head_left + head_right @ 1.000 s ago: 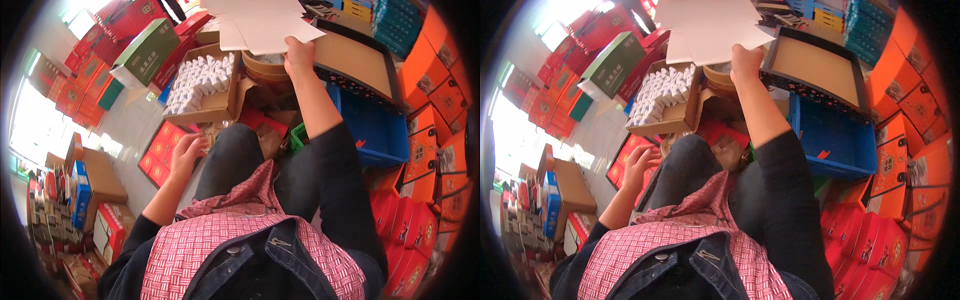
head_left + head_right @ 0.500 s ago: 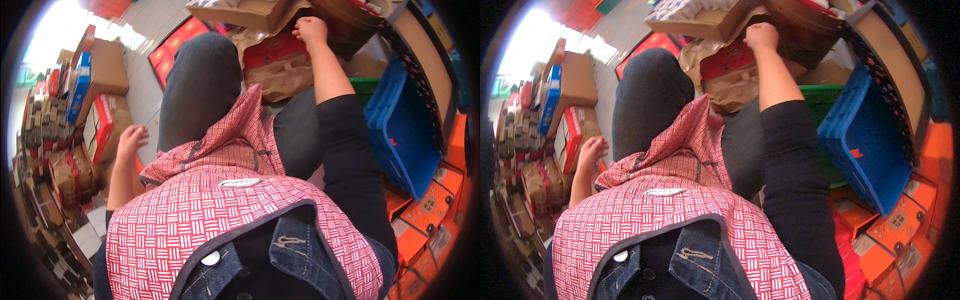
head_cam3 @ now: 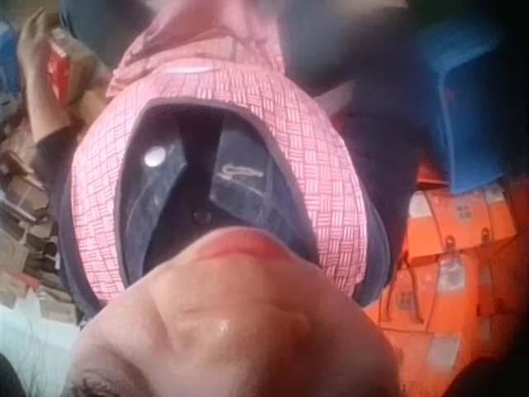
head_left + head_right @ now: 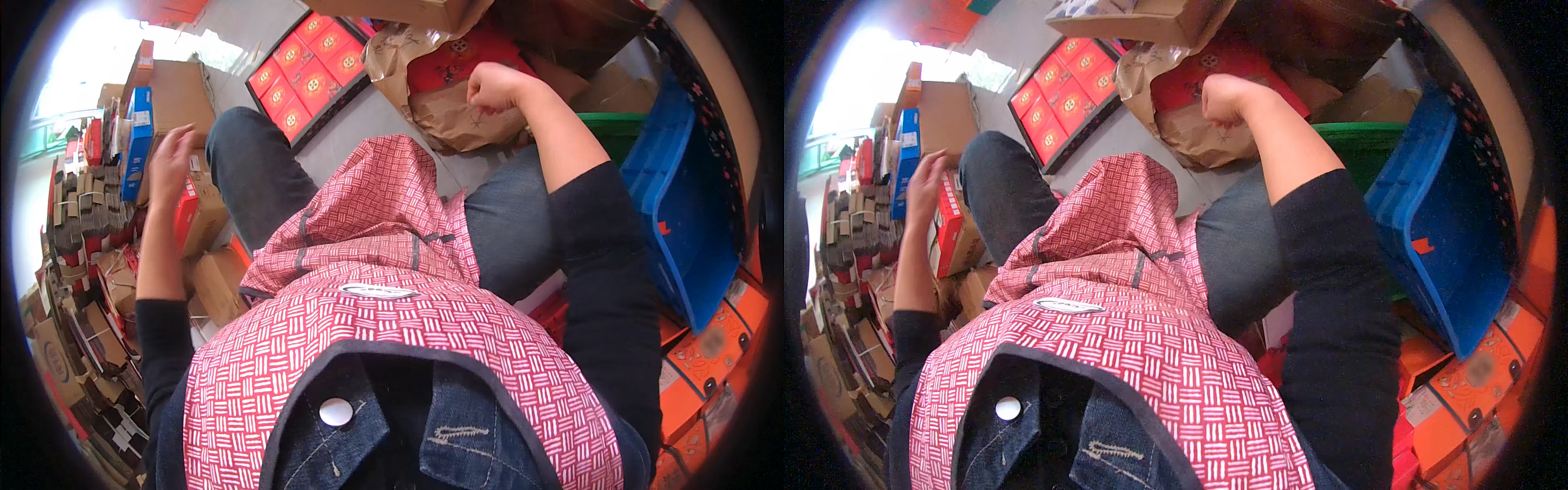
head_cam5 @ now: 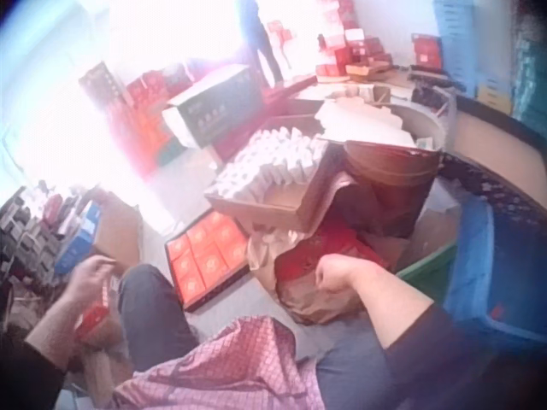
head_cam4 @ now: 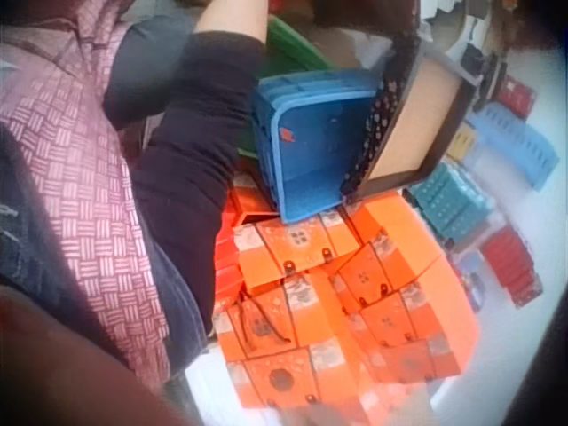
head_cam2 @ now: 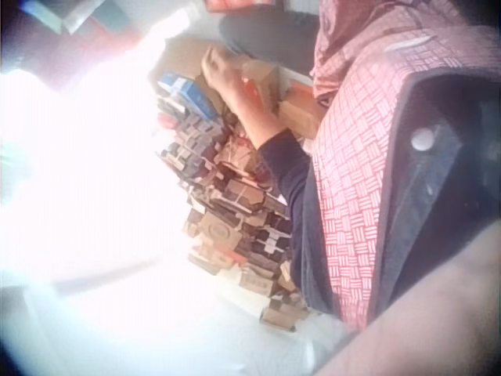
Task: The person folds red paper sheets into small boxes and places them into a larger black box. The person repeatedly picks up flat red sheets, folds them into box shapes, and stacks the finished boxes inside a black container.
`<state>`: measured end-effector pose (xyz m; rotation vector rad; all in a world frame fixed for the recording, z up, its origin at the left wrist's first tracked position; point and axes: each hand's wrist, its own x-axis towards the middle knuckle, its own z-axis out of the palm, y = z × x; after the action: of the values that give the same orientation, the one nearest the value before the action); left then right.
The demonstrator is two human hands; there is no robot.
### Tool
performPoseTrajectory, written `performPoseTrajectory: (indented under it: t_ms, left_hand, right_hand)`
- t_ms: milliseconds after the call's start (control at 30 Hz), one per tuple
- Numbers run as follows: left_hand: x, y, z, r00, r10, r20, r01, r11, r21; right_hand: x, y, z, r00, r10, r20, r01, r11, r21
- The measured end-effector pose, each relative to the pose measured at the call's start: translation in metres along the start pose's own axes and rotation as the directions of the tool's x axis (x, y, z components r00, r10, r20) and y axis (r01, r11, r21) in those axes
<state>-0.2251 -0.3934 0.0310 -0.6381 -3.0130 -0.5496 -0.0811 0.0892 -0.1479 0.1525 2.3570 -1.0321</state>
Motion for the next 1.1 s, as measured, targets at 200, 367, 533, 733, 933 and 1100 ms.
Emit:
performPoseTrajectory:
  t_ms: [200,367,533,733,933,1100]
  left_hand:
    - [-0.043,-0.018,0.087,0.952,0.167,0.258,-0.282,0.808,0.517]
    - [-0.058,-0.01,0.068,0.947,0.213,0.241,-0.298,0.864,0.406]
    - [-0.041,-0.004,0.055,0.951,0.178,0.252,-0.235,0.947,0.219]
    - [-0.042,-0.01,0.048,0.927,0.135,0.35,-0.17,0.983,0.071]
    - [-0.045,-0.03,0.027,0.87,0.144,0.472,-0.136,0.989,-0.05]
    - [-0.063,-0.038,0.0,0.826,0.117,0.551,-0.01,0.981,-0.192]
  right_hand:
    - [0.029,0.022,0.076,0.979,-0.046,0.197,0.143,0.847,-0.512]
    - [0.011,-0.01,0.161,0.861,-0.325,0.392,0.493,0.722,-0.485]
    - [0.022,-0.097,0.209,0.878,-0.16,0.451,0.144,0.987,0.071]
    - [0.084,-0.097,0.296,0.85,-0.031,0.525,0.024,1.0,0.019]
    - [0.096,-0.09,0.321,0.817,0.073,0.572,-0.06,0.997,-0.042]
    - [0.111,-0.045,0.29,0.95,0.198,0.241,-0.233,0.964,0.126]
